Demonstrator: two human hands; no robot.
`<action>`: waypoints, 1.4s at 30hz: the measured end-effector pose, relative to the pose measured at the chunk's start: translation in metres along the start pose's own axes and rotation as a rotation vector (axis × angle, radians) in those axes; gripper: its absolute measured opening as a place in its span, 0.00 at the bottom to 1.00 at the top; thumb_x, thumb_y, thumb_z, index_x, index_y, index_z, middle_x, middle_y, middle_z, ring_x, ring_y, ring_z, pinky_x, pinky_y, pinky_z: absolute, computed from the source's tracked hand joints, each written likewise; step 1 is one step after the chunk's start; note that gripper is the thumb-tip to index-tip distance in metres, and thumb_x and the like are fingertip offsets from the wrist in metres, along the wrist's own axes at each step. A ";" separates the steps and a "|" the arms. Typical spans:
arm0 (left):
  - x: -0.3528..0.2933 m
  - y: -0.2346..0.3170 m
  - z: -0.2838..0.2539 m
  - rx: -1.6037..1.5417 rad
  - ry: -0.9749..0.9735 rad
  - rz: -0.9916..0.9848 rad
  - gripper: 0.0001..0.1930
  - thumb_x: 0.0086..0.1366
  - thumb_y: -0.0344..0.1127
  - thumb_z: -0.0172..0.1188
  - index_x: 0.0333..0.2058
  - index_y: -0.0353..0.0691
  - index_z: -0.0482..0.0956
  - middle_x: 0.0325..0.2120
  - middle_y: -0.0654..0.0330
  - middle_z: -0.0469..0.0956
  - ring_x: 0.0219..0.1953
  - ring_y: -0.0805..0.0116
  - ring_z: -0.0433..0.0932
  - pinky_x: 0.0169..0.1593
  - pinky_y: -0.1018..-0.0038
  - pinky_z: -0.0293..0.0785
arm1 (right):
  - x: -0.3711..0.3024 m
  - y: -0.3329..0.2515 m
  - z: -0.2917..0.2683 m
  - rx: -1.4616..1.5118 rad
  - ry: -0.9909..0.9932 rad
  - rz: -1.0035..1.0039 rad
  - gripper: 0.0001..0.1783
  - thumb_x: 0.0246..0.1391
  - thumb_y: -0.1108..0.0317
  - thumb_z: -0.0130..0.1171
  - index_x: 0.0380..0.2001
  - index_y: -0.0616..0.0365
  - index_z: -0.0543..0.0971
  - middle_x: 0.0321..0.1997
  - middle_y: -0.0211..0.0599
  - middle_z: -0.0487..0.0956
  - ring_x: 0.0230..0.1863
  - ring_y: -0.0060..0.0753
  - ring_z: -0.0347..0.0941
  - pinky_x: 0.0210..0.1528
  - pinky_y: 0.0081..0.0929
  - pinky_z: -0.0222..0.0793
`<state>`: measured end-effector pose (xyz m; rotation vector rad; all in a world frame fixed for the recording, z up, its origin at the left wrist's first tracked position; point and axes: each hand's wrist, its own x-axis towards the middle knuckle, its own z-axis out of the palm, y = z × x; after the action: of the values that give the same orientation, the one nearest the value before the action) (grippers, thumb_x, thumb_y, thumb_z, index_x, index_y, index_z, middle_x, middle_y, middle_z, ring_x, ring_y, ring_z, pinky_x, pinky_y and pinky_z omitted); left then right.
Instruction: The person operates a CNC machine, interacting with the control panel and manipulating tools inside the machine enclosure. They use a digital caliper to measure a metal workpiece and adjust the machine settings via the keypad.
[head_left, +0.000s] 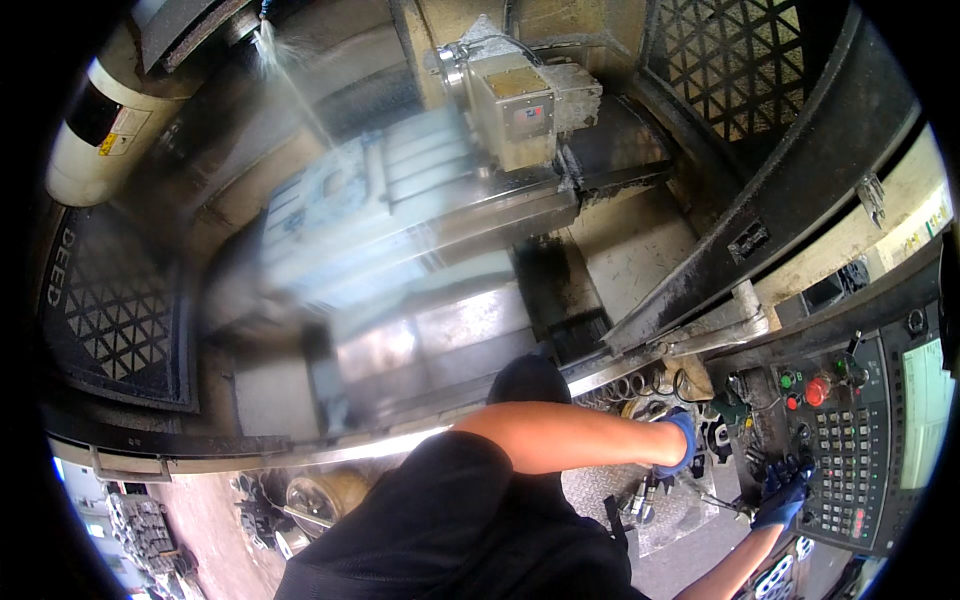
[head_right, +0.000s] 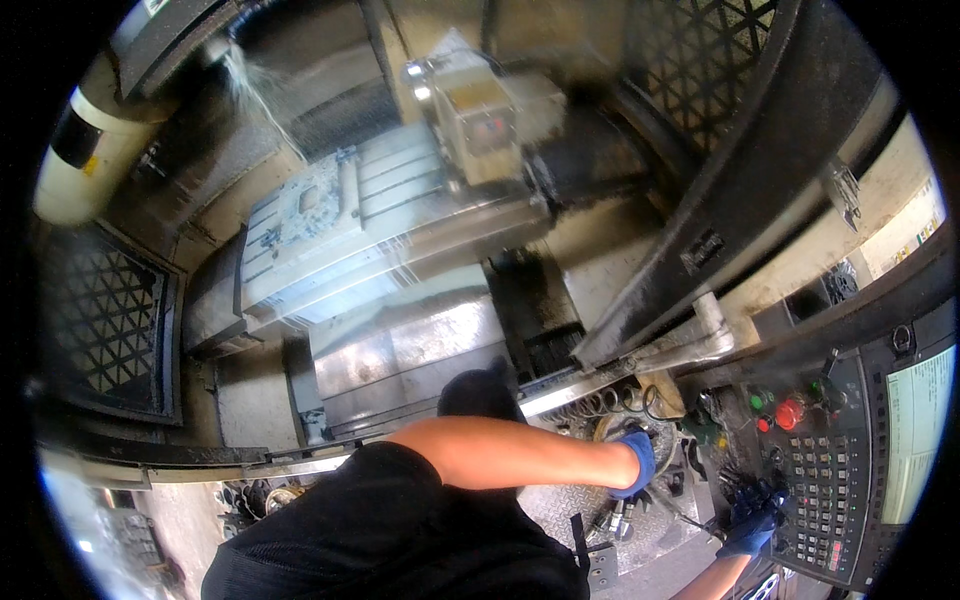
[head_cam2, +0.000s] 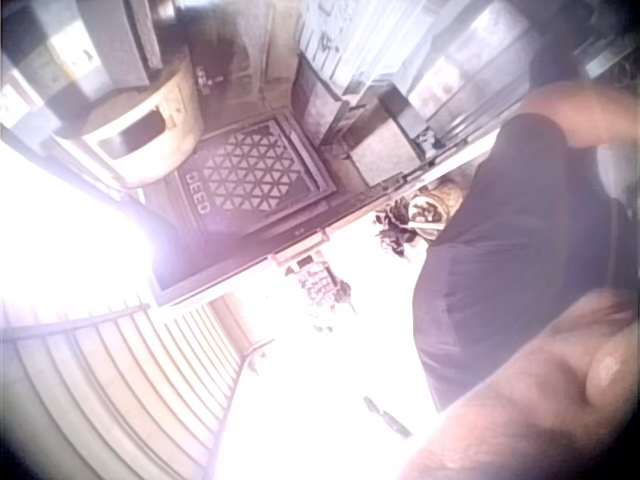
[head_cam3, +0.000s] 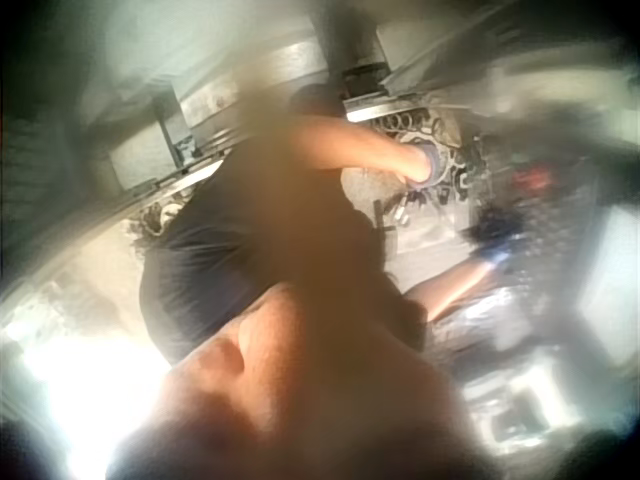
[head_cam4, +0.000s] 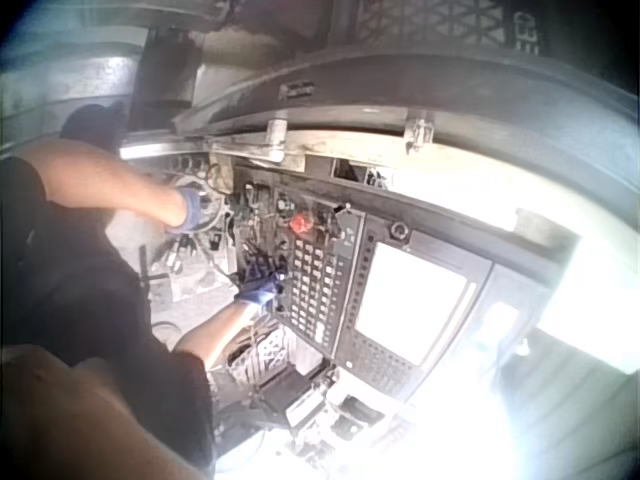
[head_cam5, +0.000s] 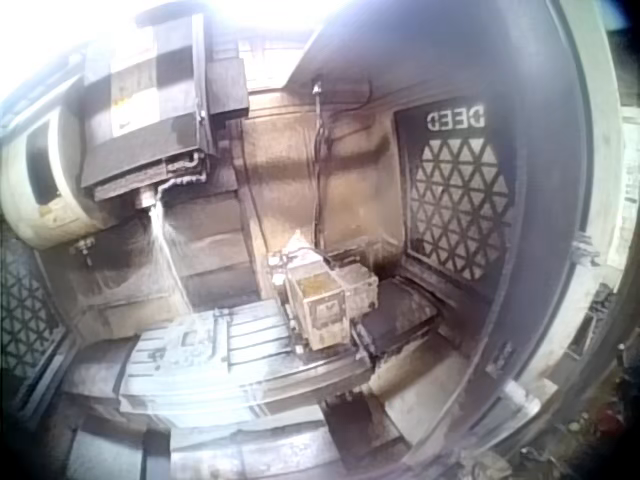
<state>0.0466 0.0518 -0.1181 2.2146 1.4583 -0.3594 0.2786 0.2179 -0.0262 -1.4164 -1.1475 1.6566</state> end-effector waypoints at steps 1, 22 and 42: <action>0.004 -0.001 0.004 0.009 0.018 0.001 0.26 0.54 0.50 0.66 0.53 0.54 0.83 0.56 0.64 0.79 0.59 0.60 0.76 0.58 0.60 0.71 | -0.007 -0.002 0.007 0.016 0.032 -0.014 0.34 0.63 0.34 0.50 0.56 0.52 0.77 0.50 0.33 0.81 0.43 0.32 0.77 0.45 0.30 0.74; -0.014 0.002 -0.007 -0.007 -0.053 -0.040 0.34 0.59 0.55 0.60 0.64 0.52 0.73 0.67 0.64 0.68 0.68 0.59 0.65 0.68 0.59 0.60 | 0.005 0.005 -0.006 0.078 -0.068 -0.039 0.34 0.63 0.34 0.51 0.59 0.49 0.75 0.52 0.32 0.81 0.45 0.34 0.77 0.49 0.31 0.73; -0.071 0.013 -0.058 0.070 -0.090 -0.046 0.24 0.59 0.48 0.61 0.55 0.51 0.81 0.56 0.61 0.78 0.59 0.58 0.75 0.59 0.59 0.70 | -0.011 0.012 -0.020 -0.135 -0.129 -0.180 0.31 0.64 0.37 0.48 0.59 0.46 0.75 0.51 0.41 0.82 0.41 0.44 0.80 0.42 0.44 0.79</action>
<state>0.0281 0.0204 -0.0327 2.1919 1.4716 -0.5267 0.3008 0.2075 -0.0334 -1.2598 -1.4399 1.5871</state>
